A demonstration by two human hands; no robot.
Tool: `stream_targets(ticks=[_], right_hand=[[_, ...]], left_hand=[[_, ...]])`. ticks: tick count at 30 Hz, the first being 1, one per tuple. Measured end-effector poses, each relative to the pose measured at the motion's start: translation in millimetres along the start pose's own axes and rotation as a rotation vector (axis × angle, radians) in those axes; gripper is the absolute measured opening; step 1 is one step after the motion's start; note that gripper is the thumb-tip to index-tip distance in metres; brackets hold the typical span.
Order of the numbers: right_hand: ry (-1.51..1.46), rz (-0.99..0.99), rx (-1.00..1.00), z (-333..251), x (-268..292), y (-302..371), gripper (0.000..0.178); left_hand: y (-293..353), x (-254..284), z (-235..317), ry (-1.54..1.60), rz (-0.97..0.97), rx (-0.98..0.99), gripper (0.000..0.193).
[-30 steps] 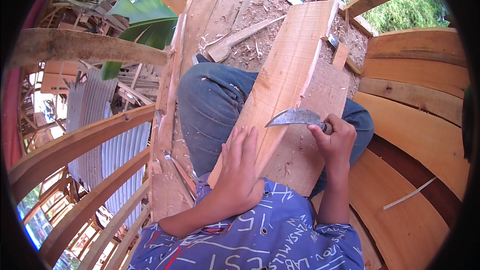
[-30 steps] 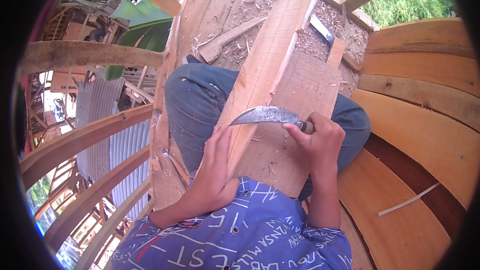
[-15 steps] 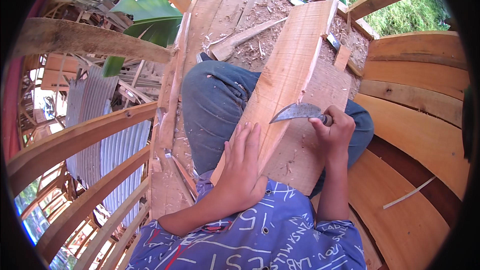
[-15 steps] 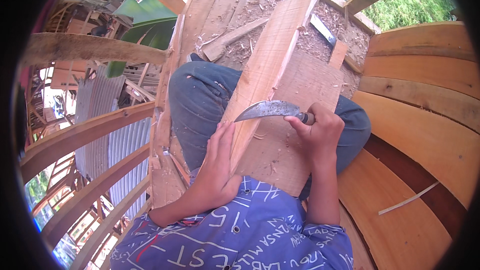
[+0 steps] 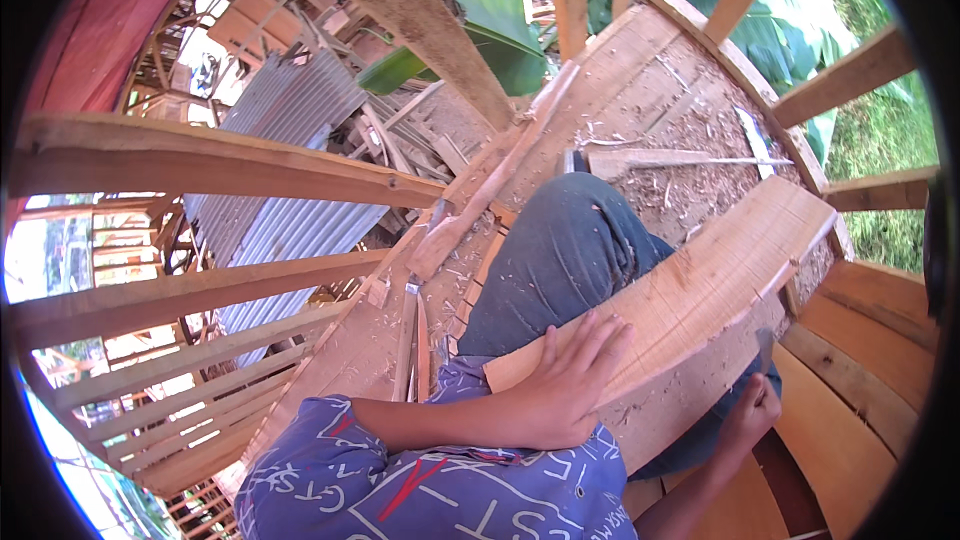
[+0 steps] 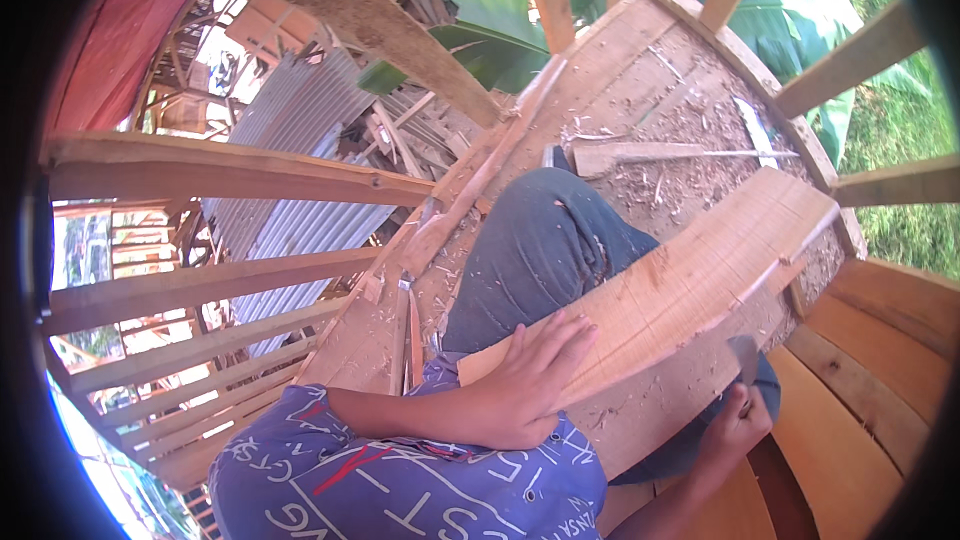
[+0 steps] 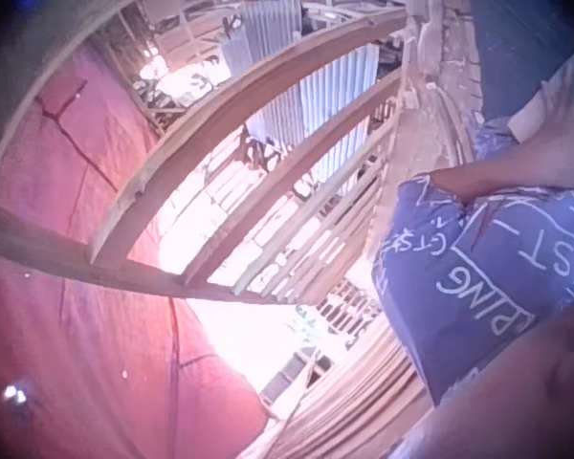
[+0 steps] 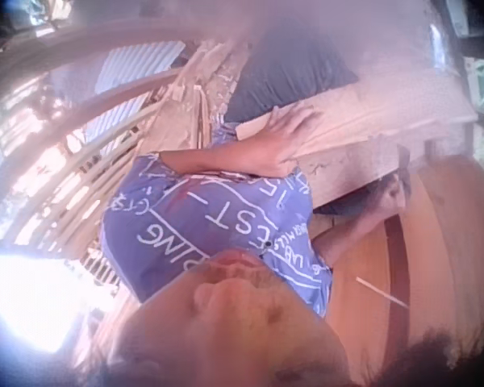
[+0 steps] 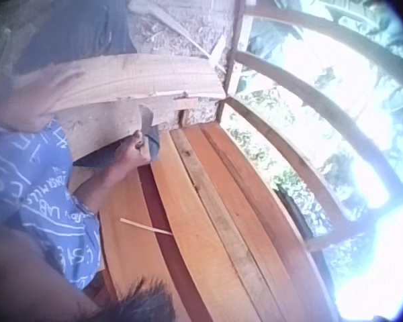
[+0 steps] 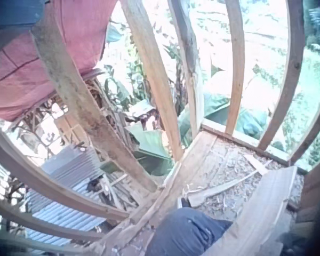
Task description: The person sits cross-legged on a wooden platform and uses a curved knife to shave and shape a rectangular wooden plank. They repeatedly scrape the surface and edges, removing thin shavings and refining the plank's profile.
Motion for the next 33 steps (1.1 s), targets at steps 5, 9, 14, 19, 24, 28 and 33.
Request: stream_targets(ticks=[5, 9, 14, 19, 24, 28, 33], right_hand=[[-0.013, -0.134, 0.166, -39.9, -58.1, 20.2, 0.064], [0.144, 0.09, -0.084, 17.0, -24.0, -27.4, 0.065], [0.047, 0.584, -0.13, 62.3, 86.3, -62.6, 0.064], [-0.01, 0.107, -0.15, 59.7, 29.5, -39.5, 0.057], [-0.64, -0.144, -0.297, 24.5, -52.5, 6.2, 0.046], [-0.9, -0.22, -0.219, -38.3, -83.5, 21.5, 0.035], [-0.916, -0.125, -0.283, -50.3, -87.8, 9.3, 0.026]], left_hand=[[3.4, -4.7, -7.8, 0.017, 0.008, 0.021, 0.086], [2.9, -6.6, -4.5, 0.042, 0.057, 0.032, 0.085], [2.0, -4.3, -5.1, 0.015, -0.006, 0.026, 0.086], [-0.3, -9.4, -3.8, 0.032, 0.029, 0.026, 0.087], [3.0, -11.3, -7.1, 0.015, 0.033, 0.02, 0.088], [6.4, -16.9, -7.9, -0.092, 0.065, 0.037, 0.088], [1.0, -20.9, 3.3, -0.189, 0.097, 0.069, 0.094]])
Point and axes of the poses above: each hand's wrist, its own y-axis away from the middle knuckle, its own x-axis out of the back of the hand, z = x × y, the point moved 10 cm from there along -y, towards the middle knuckle, and after that the axes turned 2 degrees about x, right-handed, at the moved point
